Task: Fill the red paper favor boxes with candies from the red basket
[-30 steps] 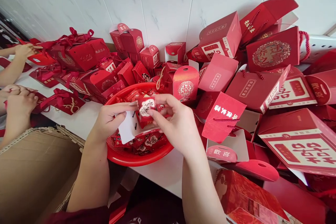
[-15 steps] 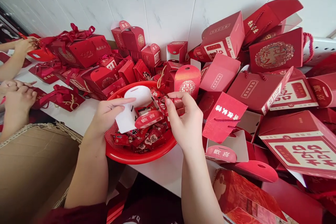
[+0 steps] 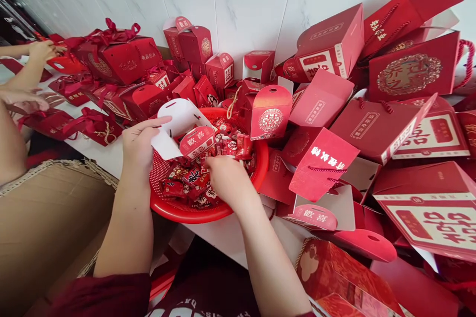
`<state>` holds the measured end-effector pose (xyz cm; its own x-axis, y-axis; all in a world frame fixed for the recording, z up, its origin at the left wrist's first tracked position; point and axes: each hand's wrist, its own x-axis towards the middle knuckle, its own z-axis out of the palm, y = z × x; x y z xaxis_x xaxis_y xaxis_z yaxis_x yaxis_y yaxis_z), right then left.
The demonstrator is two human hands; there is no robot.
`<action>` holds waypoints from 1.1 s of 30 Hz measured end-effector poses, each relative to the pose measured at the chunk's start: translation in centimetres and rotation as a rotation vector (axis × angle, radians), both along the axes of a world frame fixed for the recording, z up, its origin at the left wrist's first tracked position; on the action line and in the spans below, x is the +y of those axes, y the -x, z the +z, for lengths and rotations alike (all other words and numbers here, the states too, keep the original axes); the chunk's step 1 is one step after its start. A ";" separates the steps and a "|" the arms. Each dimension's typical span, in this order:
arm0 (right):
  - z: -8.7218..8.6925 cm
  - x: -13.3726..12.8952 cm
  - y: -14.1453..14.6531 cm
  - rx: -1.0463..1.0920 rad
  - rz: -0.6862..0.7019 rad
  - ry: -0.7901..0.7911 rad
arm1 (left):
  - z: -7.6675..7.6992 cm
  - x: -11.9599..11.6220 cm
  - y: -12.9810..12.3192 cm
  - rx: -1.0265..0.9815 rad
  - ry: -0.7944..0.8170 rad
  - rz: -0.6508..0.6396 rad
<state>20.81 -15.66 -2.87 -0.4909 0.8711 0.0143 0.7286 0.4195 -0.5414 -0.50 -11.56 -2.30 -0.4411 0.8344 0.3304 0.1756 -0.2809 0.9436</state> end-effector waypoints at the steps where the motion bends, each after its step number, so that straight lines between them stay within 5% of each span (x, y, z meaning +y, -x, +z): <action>1: 0.4 -0.3 1.1 -0.041 0.075 -0.018 | 0.0 0.0 0.0 0.022 0.051 -0.024; 4: 1.2 -1.2 4.5 -0.144 0.334 -0.022 | -0.2 0.0 0.0 0.053 0.086 -0.050; 7: 1.4 -1.8 6.2 -0.280 0.401 0.072 | -0.3 0.0 -0.1 0.039 0.082 -0.043; 17: 0.6 -1.4 0.2 -0.385 0.137 0.125 | -0.5 -0.1 -0.2 0.061 0.097 -0.083; 23: 2.4 -2.5 -2.0 -0.449 -0.248 -0.216 | -0.6 -0.1 -0.4 0.096 0.069 -0.083; 29: 1.7 -3.0 3.9 -0.246 0.205 -0.007 | -0.6 -0.2 -0.3 0.147 0.064 -0.112; 33: 0.4 -2.2 7.7 -0.273 0.302 0.064 | -0.6 -0.3 -0.3 0.162 0.073 -0.104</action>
